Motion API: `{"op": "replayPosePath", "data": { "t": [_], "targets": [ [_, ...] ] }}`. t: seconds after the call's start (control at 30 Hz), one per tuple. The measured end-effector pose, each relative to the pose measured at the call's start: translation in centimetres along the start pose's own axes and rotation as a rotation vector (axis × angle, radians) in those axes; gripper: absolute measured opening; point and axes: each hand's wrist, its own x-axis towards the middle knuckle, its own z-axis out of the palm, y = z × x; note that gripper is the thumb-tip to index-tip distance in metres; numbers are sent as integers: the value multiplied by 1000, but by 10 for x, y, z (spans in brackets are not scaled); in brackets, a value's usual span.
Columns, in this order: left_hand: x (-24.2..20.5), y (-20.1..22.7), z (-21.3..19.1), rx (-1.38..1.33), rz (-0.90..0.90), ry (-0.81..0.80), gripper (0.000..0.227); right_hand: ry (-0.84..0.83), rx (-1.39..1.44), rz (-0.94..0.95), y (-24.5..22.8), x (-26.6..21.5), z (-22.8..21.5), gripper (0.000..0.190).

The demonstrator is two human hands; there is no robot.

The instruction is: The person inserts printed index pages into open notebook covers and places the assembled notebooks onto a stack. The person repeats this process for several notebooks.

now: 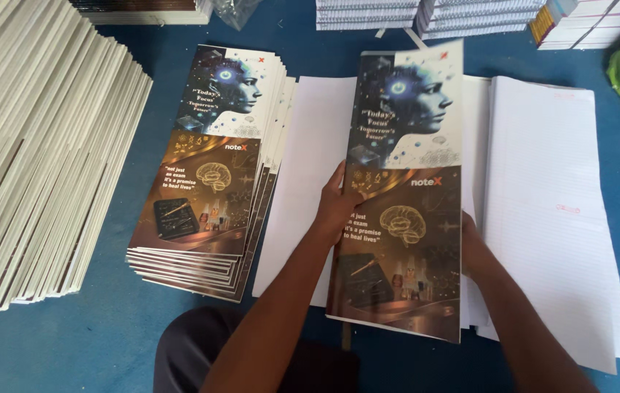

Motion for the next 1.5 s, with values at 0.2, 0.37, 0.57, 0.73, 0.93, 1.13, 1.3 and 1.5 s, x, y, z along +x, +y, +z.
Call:
{"op": "replayPosePath", "data": {
  "t": [0.2, 0.37, 0.57, 0.73, 0.93, 1.13, 1.3, 1.5],
  "targets": [
    [3, -22, -12, 29, -151, 92, 89, 1, -603, -265, -13, 1, 11, 17],
    [3, -27, -14, 4, -207, 96, 90, 29, -607, -312, -21, -5, 15, 22],
    [8, -24, -14, -98, -209, 80, 88, 122, -178, 2, -30, -10, 18, 44],
    [13, -20, -12, -40, -234, 131, 89, 354, -54, 192, -50, -12, 26, 59],
    [10, -8, -6, 150, -107, 161, 89, 272, -154, 131, -68, -21, 27, 44],
    [-2, 50, -17, 450, -5, 166, 75, 104, -55, 83, -87, -31, 52, 39],
    [-19, 128, -46, 567, 65, 146, 74, 19, -20, 75, -111, -34, 108, 43],
    [-49, 235, -98, 669, 97, 193, 74, -134, 14, 0, -164, -38, 198, 44]
  ]
}}
